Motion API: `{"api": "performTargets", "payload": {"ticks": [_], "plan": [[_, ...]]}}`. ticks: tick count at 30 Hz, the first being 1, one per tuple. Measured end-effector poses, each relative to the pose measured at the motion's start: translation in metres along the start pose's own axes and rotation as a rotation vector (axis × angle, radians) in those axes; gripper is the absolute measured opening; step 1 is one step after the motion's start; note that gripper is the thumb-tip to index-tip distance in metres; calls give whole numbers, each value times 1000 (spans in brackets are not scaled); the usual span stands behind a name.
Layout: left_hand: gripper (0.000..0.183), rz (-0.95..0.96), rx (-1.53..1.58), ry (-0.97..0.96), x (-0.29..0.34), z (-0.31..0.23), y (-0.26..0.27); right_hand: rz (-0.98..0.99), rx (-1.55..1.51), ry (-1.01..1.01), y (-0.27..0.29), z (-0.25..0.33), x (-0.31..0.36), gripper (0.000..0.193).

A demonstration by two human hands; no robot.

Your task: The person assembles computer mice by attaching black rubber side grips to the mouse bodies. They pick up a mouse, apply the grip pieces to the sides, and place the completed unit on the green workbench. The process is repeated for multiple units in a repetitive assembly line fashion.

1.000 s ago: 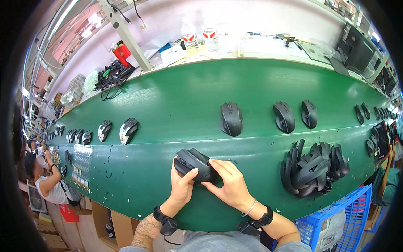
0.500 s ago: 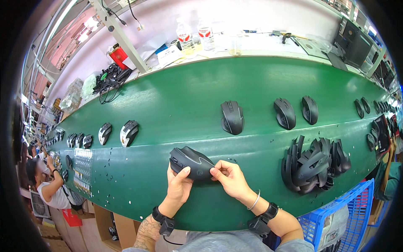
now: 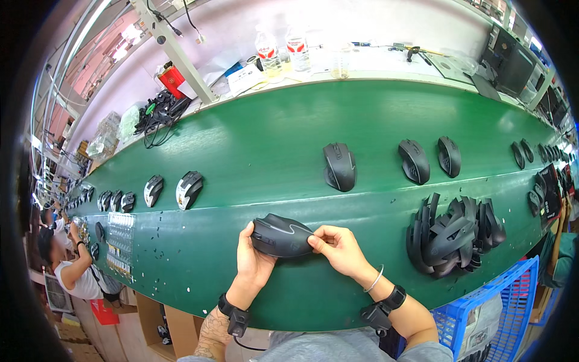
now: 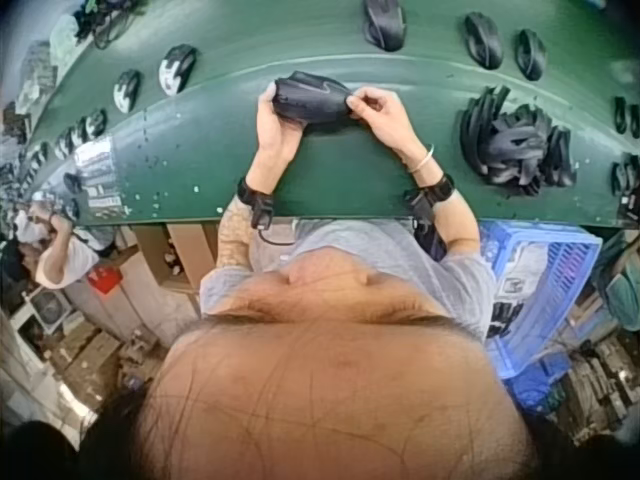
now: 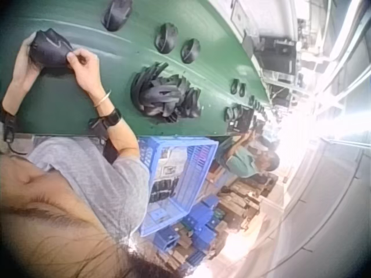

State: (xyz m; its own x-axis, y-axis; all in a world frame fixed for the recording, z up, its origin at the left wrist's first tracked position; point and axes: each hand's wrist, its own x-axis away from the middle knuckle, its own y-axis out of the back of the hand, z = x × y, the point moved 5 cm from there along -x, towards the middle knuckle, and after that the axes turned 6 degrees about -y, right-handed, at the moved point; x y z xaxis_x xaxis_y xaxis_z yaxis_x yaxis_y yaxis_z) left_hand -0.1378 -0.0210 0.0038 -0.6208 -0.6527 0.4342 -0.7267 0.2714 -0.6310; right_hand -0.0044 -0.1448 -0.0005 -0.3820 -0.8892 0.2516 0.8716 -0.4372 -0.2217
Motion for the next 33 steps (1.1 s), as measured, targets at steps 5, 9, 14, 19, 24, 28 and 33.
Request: {"api": "performTargets", "payload": {"ticks": [5, 9, 14, 19, 24, 28, 33], "plan": [[34, 18, 14, 30, -3, 1, 3, 20, -179, -73, -7, 4, 0, 30], [48, 20, -68, 78, 1, 2, -3, -18, -264, -87, 1, -3, -1, 32], [73, 112, -292, 38, 5, 7, -2, 27, -469, -160, 4, -6, -2, 33], [82, 263, -523, -26, 9, 9, -12, 36, -575, -233, 5, -10, -1, 33], [65, 408, -714, -131, 17, 15, -23, 41, -604, -248, 5, -12, 0, 34], [39, 425, -677, -181, 19, 22, -24, 52, -619, -260, 1, -12, 1, 34], [36, 398, -661, -225, 20, 20, -20, 61, -615, -262, -2, -20, -1, 33]]}}
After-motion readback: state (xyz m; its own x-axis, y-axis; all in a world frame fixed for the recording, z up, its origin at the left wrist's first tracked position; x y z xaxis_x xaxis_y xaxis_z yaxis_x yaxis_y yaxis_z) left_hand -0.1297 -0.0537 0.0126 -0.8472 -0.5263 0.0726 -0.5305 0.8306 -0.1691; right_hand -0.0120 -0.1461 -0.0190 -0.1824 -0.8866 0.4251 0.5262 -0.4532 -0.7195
